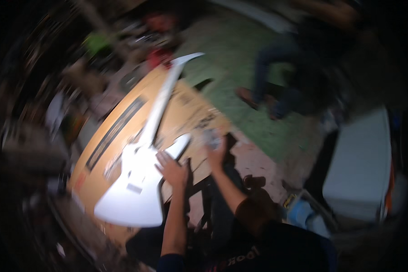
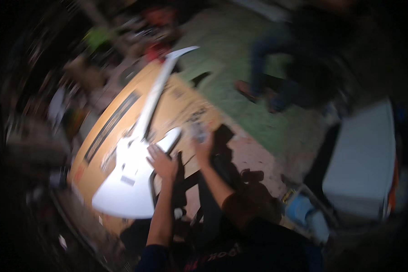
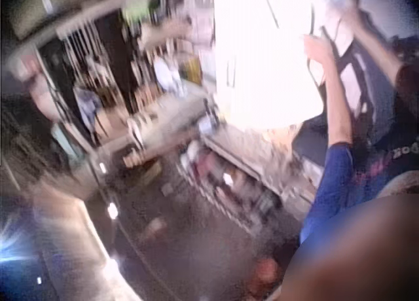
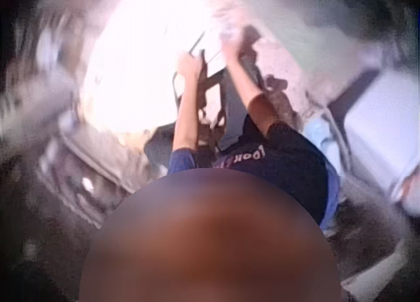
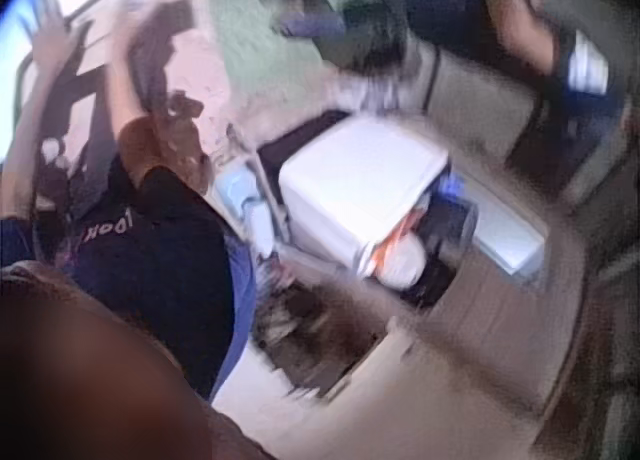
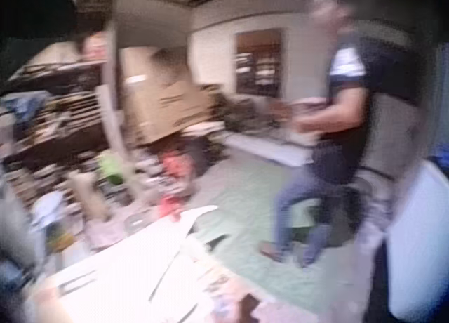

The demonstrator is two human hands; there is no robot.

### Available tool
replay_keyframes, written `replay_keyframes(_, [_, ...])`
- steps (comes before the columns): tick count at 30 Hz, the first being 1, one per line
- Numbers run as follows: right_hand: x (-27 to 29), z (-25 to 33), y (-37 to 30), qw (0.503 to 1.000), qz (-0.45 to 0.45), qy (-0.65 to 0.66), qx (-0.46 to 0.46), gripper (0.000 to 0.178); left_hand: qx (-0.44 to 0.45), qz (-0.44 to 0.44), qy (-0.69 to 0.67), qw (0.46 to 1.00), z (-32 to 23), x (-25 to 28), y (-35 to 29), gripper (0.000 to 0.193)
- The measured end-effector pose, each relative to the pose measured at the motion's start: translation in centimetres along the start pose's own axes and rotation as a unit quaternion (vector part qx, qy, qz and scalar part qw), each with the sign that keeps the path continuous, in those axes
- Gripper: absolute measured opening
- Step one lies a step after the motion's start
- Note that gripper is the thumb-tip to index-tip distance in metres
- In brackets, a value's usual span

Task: The person sits on the floor and sands a white guitar body using a sanding block. They systematically rub the block across the body and neck of the guitar, occasionally pausing to wipe the surface with a cloth.

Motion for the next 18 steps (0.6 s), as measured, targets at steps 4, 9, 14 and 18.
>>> replay_keyframes(4, [4.8,3.3,2.1,0.997,0.042,0.049,0.038,0.057,-0.164,0.095,-0.009,0.982,-6.8,-2.4,2.1,0.095])
replay_keyframes(9, [28.8,6.8,9.4,0.998,-0.054,-0.012,-0.014,0.071,-0.325,0.017,0.014,0.945,-7.7,-4.4,-0.3,0.087])
replay_keyframes(14, [52.5,24.2,9.1,0.934,-0.284,-0.213,0.031,0.085,-0.256,-0.010,-0.040,0.966,-0.6,-2.0,-4.0,0.082])
replay_keyframes(18, [58.5,32.6,9.7,0.928,-0.329,-0.171,-0.027,0.095,-0.038,0.086,-0.001,0.996,8.5,2.4,-5.5,0.080])
Point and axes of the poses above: each hand's wrist, its own y-axis towards the middle knuckle, its own x-axis out of the back of the hand, z = x × y, the point moved 5 cm from there along y, towards the middle knuckle, and after that the axes turned 5 degrees about y, right-handed, at the moved point
